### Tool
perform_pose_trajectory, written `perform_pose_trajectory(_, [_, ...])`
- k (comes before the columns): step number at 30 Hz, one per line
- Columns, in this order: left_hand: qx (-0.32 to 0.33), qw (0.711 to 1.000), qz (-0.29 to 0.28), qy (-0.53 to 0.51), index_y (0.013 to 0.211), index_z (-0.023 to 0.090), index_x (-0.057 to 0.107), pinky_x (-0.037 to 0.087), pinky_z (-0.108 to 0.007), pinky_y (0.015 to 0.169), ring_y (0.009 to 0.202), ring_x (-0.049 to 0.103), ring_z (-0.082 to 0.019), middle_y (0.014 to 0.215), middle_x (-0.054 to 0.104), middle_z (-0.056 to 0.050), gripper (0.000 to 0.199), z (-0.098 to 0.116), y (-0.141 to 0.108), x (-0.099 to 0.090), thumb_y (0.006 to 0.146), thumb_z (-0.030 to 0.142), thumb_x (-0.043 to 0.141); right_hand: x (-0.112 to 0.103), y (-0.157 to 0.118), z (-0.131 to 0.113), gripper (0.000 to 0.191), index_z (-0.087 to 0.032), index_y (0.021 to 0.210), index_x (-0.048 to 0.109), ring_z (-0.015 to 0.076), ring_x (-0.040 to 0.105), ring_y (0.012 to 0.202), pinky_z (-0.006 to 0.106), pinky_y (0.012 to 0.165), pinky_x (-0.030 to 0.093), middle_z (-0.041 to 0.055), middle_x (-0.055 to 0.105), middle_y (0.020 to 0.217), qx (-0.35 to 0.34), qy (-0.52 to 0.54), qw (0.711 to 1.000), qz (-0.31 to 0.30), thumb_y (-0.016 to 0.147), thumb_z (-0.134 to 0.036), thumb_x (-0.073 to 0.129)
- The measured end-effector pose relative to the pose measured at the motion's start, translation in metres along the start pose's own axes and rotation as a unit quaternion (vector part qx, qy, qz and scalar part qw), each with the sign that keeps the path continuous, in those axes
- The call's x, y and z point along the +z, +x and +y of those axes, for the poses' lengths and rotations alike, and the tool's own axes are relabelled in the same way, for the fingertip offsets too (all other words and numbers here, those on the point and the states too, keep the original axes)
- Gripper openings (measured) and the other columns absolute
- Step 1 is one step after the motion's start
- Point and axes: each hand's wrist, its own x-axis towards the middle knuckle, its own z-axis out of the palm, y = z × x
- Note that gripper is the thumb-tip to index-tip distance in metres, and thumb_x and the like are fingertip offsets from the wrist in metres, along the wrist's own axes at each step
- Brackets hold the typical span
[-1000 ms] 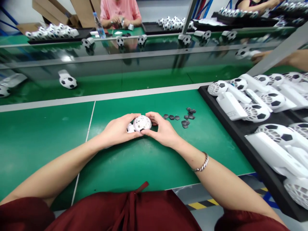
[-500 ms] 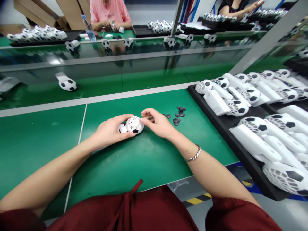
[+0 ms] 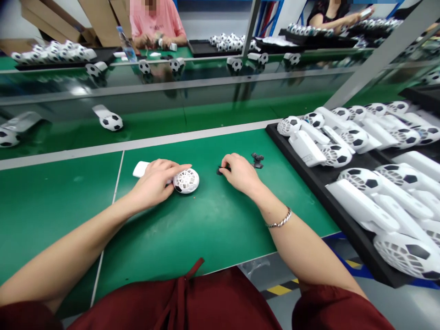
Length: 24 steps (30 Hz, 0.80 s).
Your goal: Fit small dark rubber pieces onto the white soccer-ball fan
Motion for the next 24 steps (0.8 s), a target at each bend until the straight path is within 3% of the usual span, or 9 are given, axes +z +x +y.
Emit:
perform_pose_trajectory(3, [0.009,1.0,0.001,0.001,0.127,0.027,0.046,0.024,-0.051,0.101,0.106,0.043,-0.024,0.111,0.059,-0.003,0.059,-0.001,0.001,0.002,0.074,0.002,0.036,0.0,-0.003,-0.009,0.008,-0.019,0.074,0.053,0.0138,0.054,0.063,0.028,0.059,0.044,0.0,0.059,0.068,-0.024,0.107,0.994,-0.007,0.076,-0.025,0.058])
perform_pose_trajectory(7, [0.003,1.0,-0.008,-0.011,0.128,0.028,0.044,0.019,-0.055,0.103,0.109,0.042,-0.024,0.113,0.059,-0.002,0.061,-0.001,0.002,0.002,0.074,0.001,0.035,-0.002,-0.009,-0.023,0.01,-0.019,0.083,0.058,0.0142,0.056,0.069,0.029,0.064,0.047,0.002,0.063,0.078,-0.067,0.205,0.976,-0.009,0.079,-0.029,0.057])
perform_pose_trajectory(12, [0.019,0.999,-0.034,-0.031,0.131,0.027,0.04,0.016,-0.055,0.105,0.113,0.04,-0.024,0.115,0.056,-0.003,0.066,-0.002,0.001,-0.001,0.069,0.003,0.04,-0.003,-0.015,-0.033,0.012,-0.02,0.084,0.059,0.0156,0.058,0.075,0.03,0.069,0.048,0.0027,0.064,0.082,-0.124,0.227,0.965,-0.036,0.082,-0.031,0.055])
perform_pose_trajectory(17, [0.031,0.998,-0.043,-0.043,0.132,0.025,0.037,0.011,-0.059,0.106,0.117,0.036,-0.028,0.117,0.053,-0.006,0.066,-0.003,-0.001,-0.003,0.068,0.02,0.054,-0.004,-0.017,-0.037,0.018,-0.022,0.1,0.06,0.0162,0.059,0.081,0.031,0.072,0.048,0.0036,0.064,0.09,-0.175,0.207,0.961,-0.06,0.085,-0.028,0.051])
perform_pose_trajectory(24, [0.026,0.998,-0.038,-0.044,0.132,0.026,0.037,0.01,-0.059,0.105,0.119,0.035,-0.029,0.119,0.052,-0.007,0.068,-0.004,-0.001,-0.001,0.07,0.035,0.062,-0.002,-0.019,-0.042,0.012,-0.021,0.086,0.063,0.0153,0.059,0.076,0.03,0.07,0.048,0.0029,0.065,0.084,-0.181,0.221,0.957,-0.048,0.084,-0.03,0.055])
